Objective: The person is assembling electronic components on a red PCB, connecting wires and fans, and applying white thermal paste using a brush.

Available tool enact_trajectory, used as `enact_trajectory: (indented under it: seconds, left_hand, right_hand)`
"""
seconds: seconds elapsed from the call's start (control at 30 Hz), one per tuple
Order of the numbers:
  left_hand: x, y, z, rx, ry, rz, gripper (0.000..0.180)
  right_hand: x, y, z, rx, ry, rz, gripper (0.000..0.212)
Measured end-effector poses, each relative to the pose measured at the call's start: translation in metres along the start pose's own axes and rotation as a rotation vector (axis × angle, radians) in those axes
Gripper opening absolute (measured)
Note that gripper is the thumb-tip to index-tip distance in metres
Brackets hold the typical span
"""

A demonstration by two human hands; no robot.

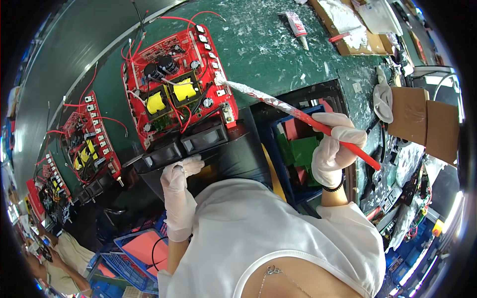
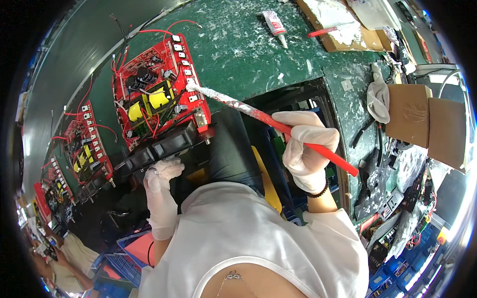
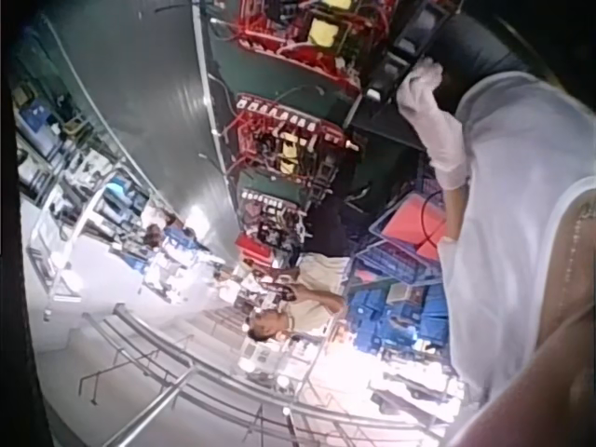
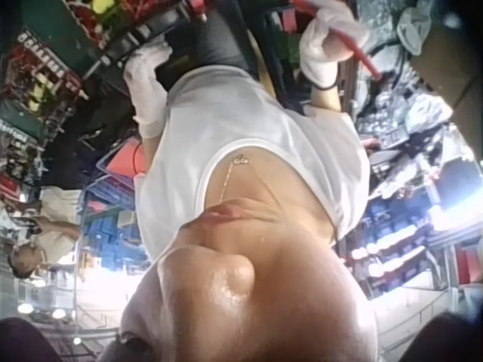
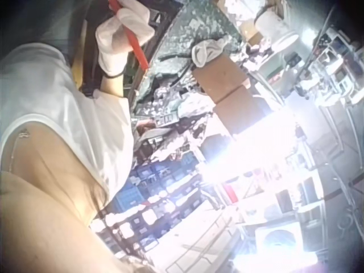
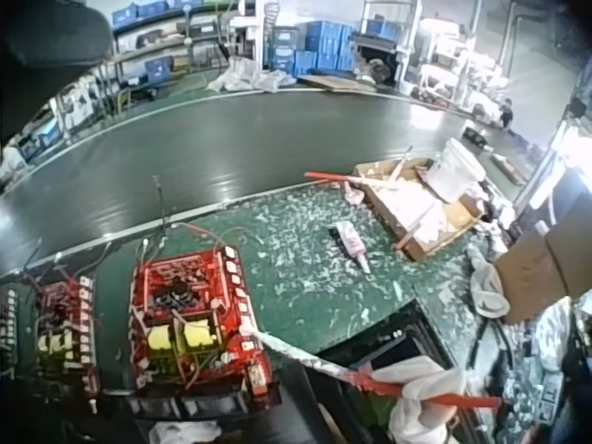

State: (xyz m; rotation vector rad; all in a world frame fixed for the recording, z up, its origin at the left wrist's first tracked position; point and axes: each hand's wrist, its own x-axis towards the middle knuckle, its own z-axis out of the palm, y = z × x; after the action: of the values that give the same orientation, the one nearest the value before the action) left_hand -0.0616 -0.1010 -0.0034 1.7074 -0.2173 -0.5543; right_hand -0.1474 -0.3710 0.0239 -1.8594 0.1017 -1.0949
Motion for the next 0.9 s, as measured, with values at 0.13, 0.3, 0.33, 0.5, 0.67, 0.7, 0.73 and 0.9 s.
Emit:
enact_trajectory:
  seconds: [0.13, 0.3, 0.33, 0.5, 0.67, 0.7, 0.73, 0.9]
  left_hand:
    - [0.005, 0.007, 0.002, -0.154, -0.065, 0.050, 0.033]
    - [0.014, 0.012, 0.010, -0.760, -0.159, -0.043, 0.039]
    - [0.015, 0.015, 0.012, -0.761, -0.159, -0.042, 0.039]
    - [0.016, 0.011, 0.017, -0.844, -0.089, 0.004, 0.048]
    - [0.017, 0.006, 0.021, -0.875, -0.005, -0.037, 0.048]
    - [0.017, 0.006, 0.020, -0.878, -0.009, -0.050, 0.046]
    - [0.017, 0.004, 0.020, -0.875, 0.000, -0.051, 0.046]
    - [0.017, 0.004, 0.020, -0.948, 0.006, -0.047, 0.029]
  right_hand:
    - [0.000, 0.002, 0.001, -0.006, -0.048, -0.014, 0.029]
    - [0.003, -0.002, -0.005, 0.029, 0.015, -0.042, 0.025]
    - [0.003, -0.004, -0.006, 0.058, 0.033, -0.031, 0.025]
    - [0.001, -0.008, -0.012, -0.059, -0.022, -0.059, 0.027]
    - [0.004, -0.013, -0.009, -0.086, -0.136, -0.038, 0.027]
    - [0.005, -0.014, -0.009, -0.105, -0.149, -0.047, 0.027]
    - [0.005, -0.016, -0.009, -0.097, -0.153, -0.044, 0.027]
    - [0.006, -0.019, -0.009, -0.083, -0.187, -0.050, 0.029]
